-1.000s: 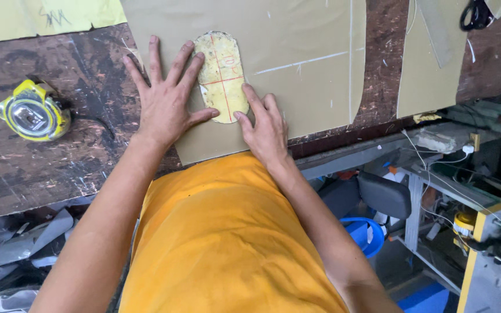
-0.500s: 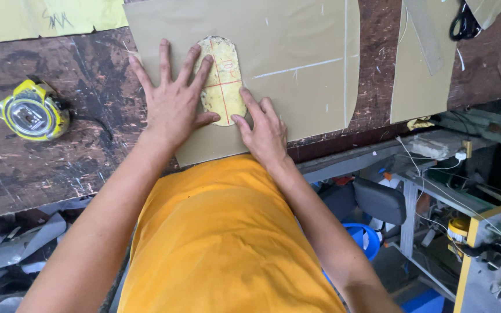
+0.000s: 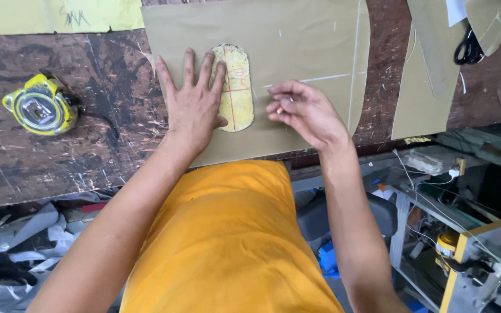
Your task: The person measures a piece of cardboard with a tape measure and marks lines with a pencil. They then place a small template on the cardboard and trace its outline, repeating the process to create multiple marked sections.
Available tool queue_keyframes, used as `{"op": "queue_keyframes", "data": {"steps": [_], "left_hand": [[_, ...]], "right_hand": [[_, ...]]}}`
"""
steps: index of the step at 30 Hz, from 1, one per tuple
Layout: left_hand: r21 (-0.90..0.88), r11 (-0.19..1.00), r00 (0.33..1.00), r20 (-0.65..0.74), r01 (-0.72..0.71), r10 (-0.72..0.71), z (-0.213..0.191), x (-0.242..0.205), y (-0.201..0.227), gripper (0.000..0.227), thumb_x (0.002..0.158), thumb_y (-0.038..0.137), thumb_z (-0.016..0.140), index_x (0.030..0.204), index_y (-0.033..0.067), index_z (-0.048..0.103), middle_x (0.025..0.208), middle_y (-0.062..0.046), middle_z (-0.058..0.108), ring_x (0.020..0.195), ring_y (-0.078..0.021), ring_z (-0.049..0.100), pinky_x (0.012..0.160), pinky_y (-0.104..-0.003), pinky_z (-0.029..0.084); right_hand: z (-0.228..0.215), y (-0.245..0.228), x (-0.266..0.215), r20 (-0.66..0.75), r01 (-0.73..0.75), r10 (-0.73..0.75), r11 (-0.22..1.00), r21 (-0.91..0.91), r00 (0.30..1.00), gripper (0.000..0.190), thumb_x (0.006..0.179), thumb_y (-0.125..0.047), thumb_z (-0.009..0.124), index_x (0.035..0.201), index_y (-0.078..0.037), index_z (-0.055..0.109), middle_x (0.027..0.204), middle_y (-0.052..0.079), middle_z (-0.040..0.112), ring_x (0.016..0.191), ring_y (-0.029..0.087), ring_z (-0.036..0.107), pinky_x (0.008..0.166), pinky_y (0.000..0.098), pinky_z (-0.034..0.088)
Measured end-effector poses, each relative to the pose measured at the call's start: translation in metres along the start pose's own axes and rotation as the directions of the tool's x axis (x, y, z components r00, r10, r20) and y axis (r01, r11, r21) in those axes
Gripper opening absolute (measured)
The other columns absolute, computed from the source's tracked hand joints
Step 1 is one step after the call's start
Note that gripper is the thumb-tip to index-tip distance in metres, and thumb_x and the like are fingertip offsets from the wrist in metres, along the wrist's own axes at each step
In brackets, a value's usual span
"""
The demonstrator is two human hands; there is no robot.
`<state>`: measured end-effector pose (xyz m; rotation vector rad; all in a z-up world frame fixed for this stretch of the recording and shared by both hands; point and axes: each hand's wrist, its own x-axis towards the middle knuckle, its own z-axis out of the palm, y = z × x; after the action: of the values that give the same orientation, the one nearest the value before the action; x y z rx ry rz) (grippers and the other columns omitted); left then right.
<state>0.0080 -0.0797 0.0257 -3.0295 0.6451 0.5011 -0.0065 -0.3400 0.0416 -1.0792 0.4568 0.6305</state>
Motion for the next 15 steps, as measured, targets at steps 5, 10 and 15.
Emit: {"op": "queue_keyframes", "data": {"steps": [5,10,15], "left_hand": [[-0.020,0.999,0.998,0.038,0.047,-0.046,-0.004,0.007,0.004,0.129,0.057,0.056,0.086,0.163,0.0169,0.025,0.167,-0.006,0.026,0.152,-0.0383,0.017,0.109,-0.080,0.003],[0.027,0.999,0.999,0.023,0.034,-0.035,-0.008,0.001,0.005,0.125,0.061,0.054,0.087,0.163,0.0136,0.028,0.166,-0.008,0.031,0.151,-0.0388,0.023,0.108,-0.081,0.004],[-0.004,1.000,0.999,0.022,0.031,-0.031,-0.014,0.005,0.001,0.126,0.059,0.053,0.088,0.163,0.0141,0.028,0.165,-0.008,0.032,0.151,-0.0380,0.023,0.108,-0.082,0.005]], "right_hand": [[0.023,-0.018,0.056,-0.077,0.077,-0.092,0.980,-0.185,0.993,0.021,0.102,0.000,0.054,0.120,0.004,0.062,0.111,0.013,0.066,0.099,0.020,0.073,0.086,0.0313,0.064],[0.051,-0.015,0.111,0.050,0.296,-0.331,0.754,-0.586,0.942,0.011,0.106,-0.005,0.061,0.110,0.002,0.067,0.092,0.010,0.067,0.070,0.015,0.065,0.062,0.0273,0.054],[0.058,-0.013,0.128,0.205,0.491,-0.544,0.455,-0.742,0.814,0.011,0.094,0.001,0.067,0.104,0.000,0.069,0.097,0.003,0.069,0.078,0.008,0.066,0.064,0.0246,0.056]]}}
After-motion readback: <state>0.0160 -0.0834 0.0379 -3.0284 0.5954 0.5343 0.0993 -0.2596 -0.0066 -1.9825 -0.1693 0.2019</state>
